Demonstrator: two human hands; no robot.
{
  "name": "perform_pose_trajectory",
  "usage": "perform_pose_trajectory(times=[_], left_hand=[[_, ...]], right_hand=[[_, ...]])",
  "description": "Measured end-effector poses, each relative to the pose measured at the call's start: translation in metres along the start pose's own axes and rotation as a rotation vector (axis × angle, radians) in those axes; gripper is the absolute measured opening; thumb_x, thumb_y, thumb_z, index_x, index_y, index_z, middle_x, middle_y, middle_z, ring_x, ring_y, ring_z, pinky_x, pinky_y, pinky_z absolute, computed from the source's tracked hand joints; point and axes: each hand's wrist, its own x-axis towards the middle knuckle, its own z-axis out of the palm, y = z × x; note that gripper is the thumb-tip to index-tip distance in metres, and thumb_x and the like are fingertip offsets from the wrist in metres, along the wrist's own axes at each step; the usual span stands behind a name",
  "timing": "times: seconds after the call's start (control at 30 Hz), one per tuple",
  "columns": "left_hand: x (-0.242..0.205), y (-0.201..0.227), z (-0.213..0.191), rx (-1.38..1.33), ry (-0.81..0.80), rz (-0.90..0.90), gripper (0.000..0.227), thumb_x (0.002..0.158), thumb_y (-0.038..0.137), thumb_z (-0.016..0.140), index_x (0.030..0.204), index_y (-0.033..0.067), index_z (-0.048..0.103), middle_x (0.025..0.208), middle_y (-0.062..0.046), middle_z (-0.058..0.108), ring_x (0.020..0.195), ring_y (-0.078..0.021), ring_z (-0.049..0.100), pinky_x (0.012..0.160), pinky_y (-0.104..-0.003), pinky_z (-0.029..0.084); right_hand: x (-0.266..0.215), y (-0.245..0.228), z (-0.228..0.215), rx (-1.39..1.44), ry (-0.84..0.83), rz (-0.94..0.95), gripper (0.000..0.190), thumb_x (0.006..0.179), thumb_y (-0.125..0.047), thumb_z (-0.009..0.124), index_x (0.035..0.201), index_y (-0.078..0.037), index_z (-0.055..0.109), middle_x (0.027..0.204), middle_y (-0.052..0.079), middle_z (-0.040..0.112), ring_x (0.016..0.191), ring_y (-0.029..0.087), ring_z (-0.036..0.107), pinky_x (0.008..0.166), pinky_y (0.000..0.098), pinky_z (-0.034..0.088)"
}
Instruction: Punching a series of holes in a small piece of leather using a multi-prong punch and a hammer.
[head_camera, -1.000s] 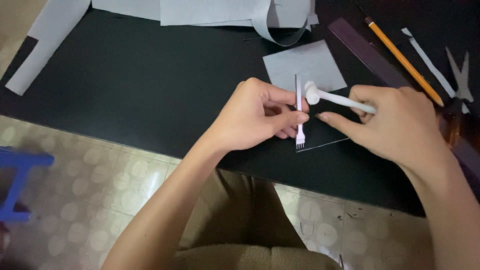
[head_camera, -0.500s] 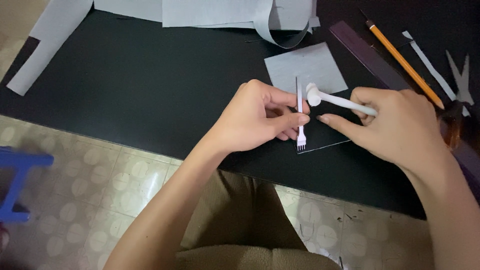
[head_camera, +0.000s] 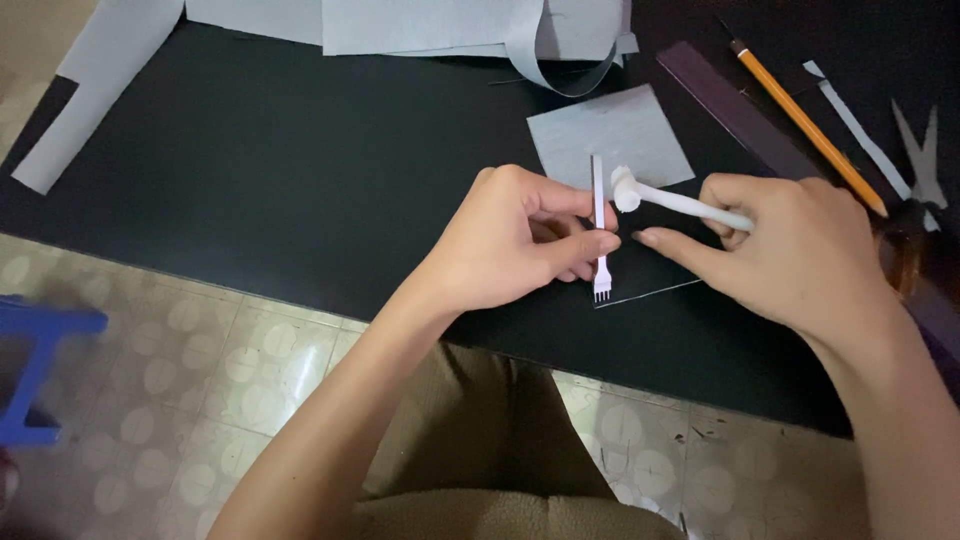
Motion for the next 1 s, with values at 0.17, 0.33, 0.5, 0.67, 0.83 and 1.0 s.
perform_pose_trajectory(times=[0.17,0.33,0.5,0.67,0.83,1.0], left_hand=[[-0.001,0.0007,-0.0005,0.025,-0.003,0.045,0.006,0.094,0.009,0.07,0.096,0.0053,0.074,0.075,-0.007,0.078,0.063,-0.0099,0.076,0.068,-0.02,0.07],[-0.0016,0.0001,0.0,0.001,0.003,0.016,0.005,0.094,0.009,0.07,0.094,0.0058,0.074,0.072,-0.007,0.077,0.061,-0.0088,0.075,0.067,-0.019,0.069],[-0.0015,0.0018,-0.0002,-0.007,0.036,-0.023,0.007,0.093,0.01,0.072,0.096,0.006,0.077,0.072,-0.008,0.078,0.06,-0.0108,0.077,0.065,-0.02,0.069],[-0.0006,-0.0019,0.0003,-0.023,0.01,-0.024,0.004,0.093,0.009,0.071,0.093,0.0064,0.074,0.072,-0.008,0.078,0.061,-0.0099,0.076,0.066,-0.02,0.069],[-0.0008,0.0012,0.0001,-0.005,0.014,-0.018,0.006,0.093,0.01,0.071,0.095,0.0065,0.076,0.072,-0.008,0.078,0.061,-0.011,0.077,0.068,-0.02,0.07],[-0.0007,-0.0019,0.001,0.018,0.015,-0.007,0.008,0.092,0.012,0.072,0.098,0.007,0.075,0.073,-0.007,0.078,0.062,-0.0095,0.078,0.067,-0.019,0.069]], right_hand=[[0.0006,-0.0009,0.0001,-0.025,-0.016,0.017,0.055,0.086,-0.068,0.076,0.069,-0.019,0.061,0.05,-0.002,0.05,0.05,0.016,0.05,0.051,0.0326,0.036],[-0.0006,-0.0011,0.0009,-0.031,0.006,0.033,0.057,0.086,-0.07,0.075,0.067,-0.019,0.058,0.05,-0.003,0.051,0.053,0.019,0.055,0.056,0.0354,0.04],[-0.0002,-0.0007,-0.0003,-0.013,-0.007,0.01,0.057,0.086,-0.068,0.077,0.067,-0.018,0.058,0.049,-0.002,0.048,0.049,0.017,0.049,0.052,0.033,0.035],[-0.0008,-0.0017,0.0,-0.027,-0.003,0.021,0.055,0.086,-0.069,0.075,0.068,-0.019,0.06,0.05,-0.002,0.05,0.051,0.018,0.052,0.054,0.0338,0.037],[-0.0008,-0.0004,0.0016,0.003,0.003,0.033,0.057,0.087,-0.067,0.076,0.066,-0.018,0.057,0.05,-0.003,0.048,0.051,0.017,0.048,0.053,0.0328,0.035],[-0.0004,-0.0026,-0.0005,-0.022,-0.022,0.063,0.057,0.086,-0.069,0.075,0.066,-0.019,0.057,0.05,-0.003,0.052,0.054,0.019,0.055,0.057,0.0349,0.039]])
